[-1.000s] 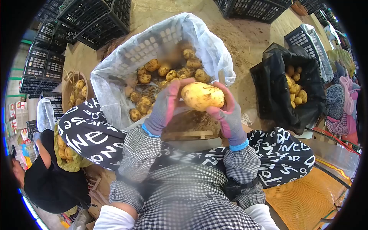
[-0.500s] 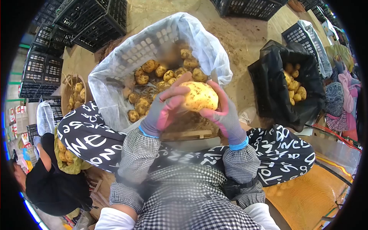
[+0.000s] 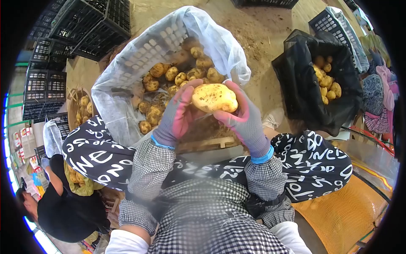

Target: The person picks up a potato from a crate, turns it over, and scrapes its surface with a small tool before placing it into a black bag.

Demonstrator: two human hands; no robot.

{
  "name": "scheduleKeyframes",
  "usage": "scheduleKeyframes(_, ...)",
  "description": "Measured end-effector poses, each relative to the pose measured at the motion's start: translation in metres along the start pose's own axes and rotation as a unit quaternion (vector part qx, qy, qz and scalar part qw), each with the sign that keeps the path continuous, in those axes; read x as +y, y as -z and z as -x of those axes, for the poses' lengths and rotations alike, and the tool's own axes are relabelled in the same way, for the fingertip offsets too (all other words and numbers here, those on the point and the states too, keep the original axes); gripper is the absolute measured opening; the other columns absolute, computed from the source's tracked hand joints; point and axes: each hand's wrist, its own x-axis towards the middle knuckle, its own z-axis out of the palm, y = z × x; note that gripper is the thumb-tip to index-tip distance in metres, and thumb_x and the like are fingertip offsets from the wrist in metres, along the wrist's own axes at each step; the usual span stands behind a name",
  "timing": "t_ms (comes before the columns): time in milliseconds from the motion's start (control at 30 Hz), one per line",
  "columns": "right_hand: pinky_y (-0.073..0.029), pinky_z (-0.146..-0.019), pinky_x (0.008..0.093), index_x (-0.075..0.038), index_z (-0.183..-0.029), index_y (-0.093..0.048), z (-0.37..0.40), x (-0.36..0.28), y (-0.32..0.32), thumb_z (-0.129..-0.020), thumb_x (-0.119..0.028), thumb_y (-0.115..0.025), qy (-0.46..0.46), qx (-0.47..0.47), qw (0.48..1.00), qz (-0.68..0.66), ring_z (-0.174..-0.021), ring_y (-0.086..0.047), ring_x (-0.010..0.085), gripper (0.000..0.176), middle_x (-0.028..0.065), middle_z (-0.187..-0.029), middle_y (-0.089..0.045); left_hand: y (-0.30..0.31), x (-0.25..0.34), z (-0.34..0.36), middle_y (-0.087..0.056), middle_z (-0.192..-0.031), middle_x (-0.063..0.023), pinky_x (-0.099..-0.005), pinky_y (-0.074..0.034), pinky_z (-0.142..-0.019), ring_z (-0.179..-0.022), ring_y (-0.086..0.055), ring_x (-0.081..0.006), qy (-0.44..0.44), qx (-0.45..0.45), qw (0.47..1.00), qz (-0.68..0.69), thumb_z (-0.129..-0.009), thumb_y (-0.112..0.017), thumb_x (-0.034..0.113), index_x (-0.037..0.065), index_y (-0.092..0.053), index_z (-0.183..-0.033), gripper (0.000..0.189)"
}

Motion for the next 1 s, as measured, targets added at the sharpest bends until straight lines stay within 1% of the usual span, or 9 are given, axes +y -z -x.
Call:
scheduleKeyframes(300,-0.058,-0.071,0.0287,-0.001,-0.142,-0.042,0.0,-0.017,-0.002,-0.098,-0.036,-0.055,-0.099,0.019,0.991,-0.085,-0.085,-0.066,0.0161,0.058,0.0128,-0.118,-0.06,-0.002,0.002,-0.001,-0.058,-0.127,-0.0059,-0.0386,-0.053,-0.093,-0.115,-0.057,-0.0174,0.03,0.058,0.995,-0.07,-0.099,-0.054,0.042,0.01,-0.053,-0.132,0.047)
scheduleKeyframes(400,-0.057,-0.066,0.0283,-0.003,-0.138,-0.046,0.005,-0.033,-0.007,-0.098,-0.045,-0.053,-0.104,0.045,0.993,-0.012,-0.081,-0.066,0.017,0.059,0.013,-0.117,-0.061,-0.01,0.019,0.0,-0.061,-0.12,-0.0075,-0.0359,-0.054,-0.09,-0.111,-0.059,-0.0163,-0.025,-0.014,0.973,-0.23,-0.097,-0.057,0.044,0.007,-0.056,-0.129,0.048)
scheduleKeyframes(533,-0.054,-0.06,0.0289,-0.008,-0.125,-0.052,-0.009,-0.041,0.047,-0.095,-0.05,-0.054,-0.008,0.136,0.957,-0.255,-0.089,-0.064,0.0194,0.051,0.0078,-0.109,-0.063,0.003,0.059,-0.034,-0.063,-0.121,-0.0127,-0.0306,-0.051,-0.093,-0.106,-0.063,-0.0195,-0.118,0.066,0.981,-0.141,-0.096,-0.058,0.041,0.001,-0.056,-0.13,0.053)
scheduleKeyframes(567,-0.057,-0.069,0.0321,-0.008,-0.125,-0.053,-0.021,-0.059,0.058,-0.096,-0.047,-0.055,-0.004,0.244,0.918,-0.314,-0.096,-0.063,0.0205,0.049,0.0086,-0.118,-0.062,0.021,0.059,-0.055,-0.063,-0.123,-0.014,-0.0322,-0.05,-0.094,-0.107,-0.063,-0.022,-0.118,0.07,0.964,-0.227,-0.095,-0.059,0.041,0.0,-0.055,-0.131,0.054)
scheduleKeyframes(633,-0.054,-0.093,0.037,-0.007,-0.13,-0.054,-0.033,-0.051,0.123,-0.097,-0.028,-0.06,0.11,0.214,0.862,-0.446,-0.116,-0.057,0.0233,0.04,0.0095,-0.133,-0.057,0.07,0.036,-0.093,-0.062,-0.126,-0.0165,-0.0353,-0.049,-0.097,-0.111,-0.063,-0.0269,-0.111,0.075,0.909,-0.395,-0.093,-0.061,0.041,0.0,-0.054,-0.132,0.057)
scheduleKeyframes(733,-0.049,-0.103,0.0392,0.001,-0.13,-0.051,-0.042,-0.049,0.144,-0.099,-0.024,-0.054,0.228,0.393,0.884,-0.111,-0.116,-0.058,0.0275,0.04,0.0153,-0.131,-0.057,0.087,-0.001,-0.114,-0.055,-0.134,-0.0218,-0.0433,-0.044,-0.103,-0.122,-0.056,-0.0343,0.11,0.011,0.77,-0.628,-0.083,-0.069,0.039,0.006,-0.049,-0.14,0.069)
scheduleKeyframes(800,-0.049,-0.102,0.0388,0.0,-0.133,-0.051,-0.039,-0.056,0.151,-0.1,-0.022,-0.051,0.164,0.323,0.839,-0.406,-0.115,-0.058,0.0284,0.04,0.0152,-0.128,-0.058,0.085,-0.033,-0.124,-0.053,-0.137,-0.0229,-0.0439,-0.043,-0.105,-0.124,-0.053,-0.0354,0.146,-0.032,0.704,-0.694,-0.079,-0.072,0.039,0.012,-0.047,-0.143,0.074)
scheduleKeyframes(867,-0.05,-0.1,0.0384,0.0,-0.134,-0.05,-0.036,-0.054,0.127,-0.099,-0.021,-0.051,0.139,0.291,0.882,-0.345,-0.114,-0.058,0.0281,0.041,0.015,-0.126,-0.059,0.085,-0.061,-0.133,-0.051,-0.139,-0.0221,-0.0414,-0.043,-0.105,-0.124,-0.054,-0.0342,0.163,-0.029,0.662,-0.731,-0.078,-0.073,0.039,0.015,-0.045,-0.145,0.077)
scheduleKeyframes(1000,-0.052,-0.095,0.0379,0.001,-0.135,-0.051,-0.029,-0.042,0.085,-0.098,-0.02,-0.053,0.1,0.285,0.913,-0.273,-0.108,-0.06,0.0251,0.043,0.0164,-0.127,-0.058,0.122,-0.049,-0.14,-0.049,-0.142,-0.0177,-0.0389,-0.048,-0.099,-0.118,-0.057,-0.0317,0.22,-0.135,0.827,-0.5,-0.08,-0.075,0.042,0.014,-0.038,-0.148,0.082)
